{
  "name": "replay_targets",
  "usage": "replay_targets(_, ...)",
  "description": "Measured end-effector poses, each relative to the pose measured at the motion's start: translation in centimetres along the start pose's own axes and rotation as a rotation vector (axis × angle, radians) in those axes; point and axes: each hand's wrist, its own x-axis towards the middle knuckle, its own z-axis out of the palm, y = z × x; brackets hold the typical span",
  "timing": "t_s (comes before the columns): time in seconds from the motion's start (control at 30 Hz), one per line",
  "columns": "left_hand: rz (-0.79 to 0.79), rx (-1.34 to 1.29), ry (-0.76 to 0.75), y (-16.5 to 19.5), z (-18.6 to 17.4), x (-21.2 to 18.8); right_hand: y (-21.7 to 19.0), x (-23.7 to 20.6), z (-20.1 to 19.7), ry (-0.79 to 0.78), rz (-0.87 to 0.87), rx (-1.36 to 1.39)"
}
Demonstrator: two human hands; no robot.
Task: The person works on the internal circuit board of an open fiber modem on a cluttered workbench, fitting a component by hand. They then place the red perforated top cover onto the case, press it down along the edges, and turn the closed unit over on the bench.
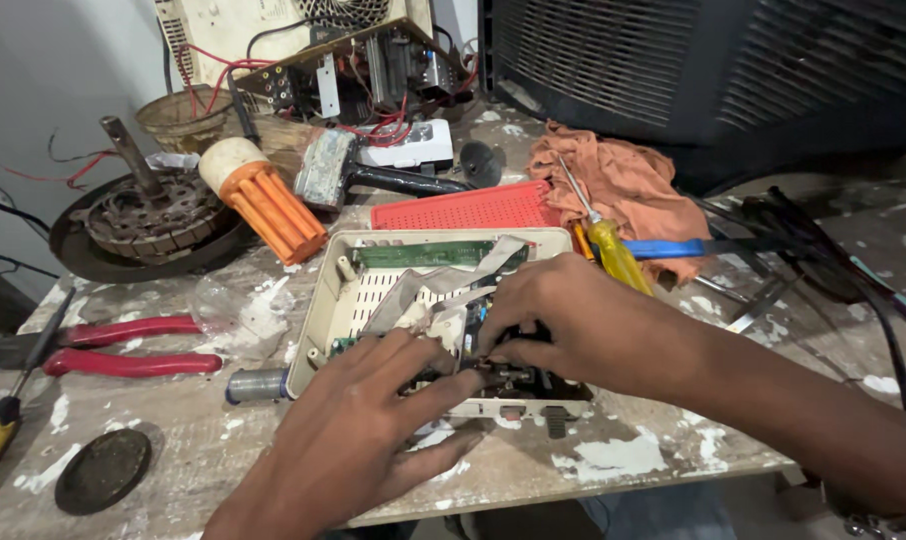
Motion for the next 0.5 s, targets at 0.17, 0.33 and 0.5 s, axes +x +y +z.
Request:
replay_targets(0.17, -0.046, -0.013, -0.01, -0.1, 0.2, 0.0, -0.1, 0.2, -0.2, -0.008, 0.057, 0.017)
replay_targets(0.33, -0.039, 0.008, 0.053, -0.2, 0.5, -0.1, 0.0, 0.3, -0.4, 0.007, 0.104, 0.102)
replay_targets(0.5, -0.029, 0.025, 0.091, -0.6, 1.4, -0.1, 0.5, 0.5, -0.3, 0.006, 0.071, 0.132)
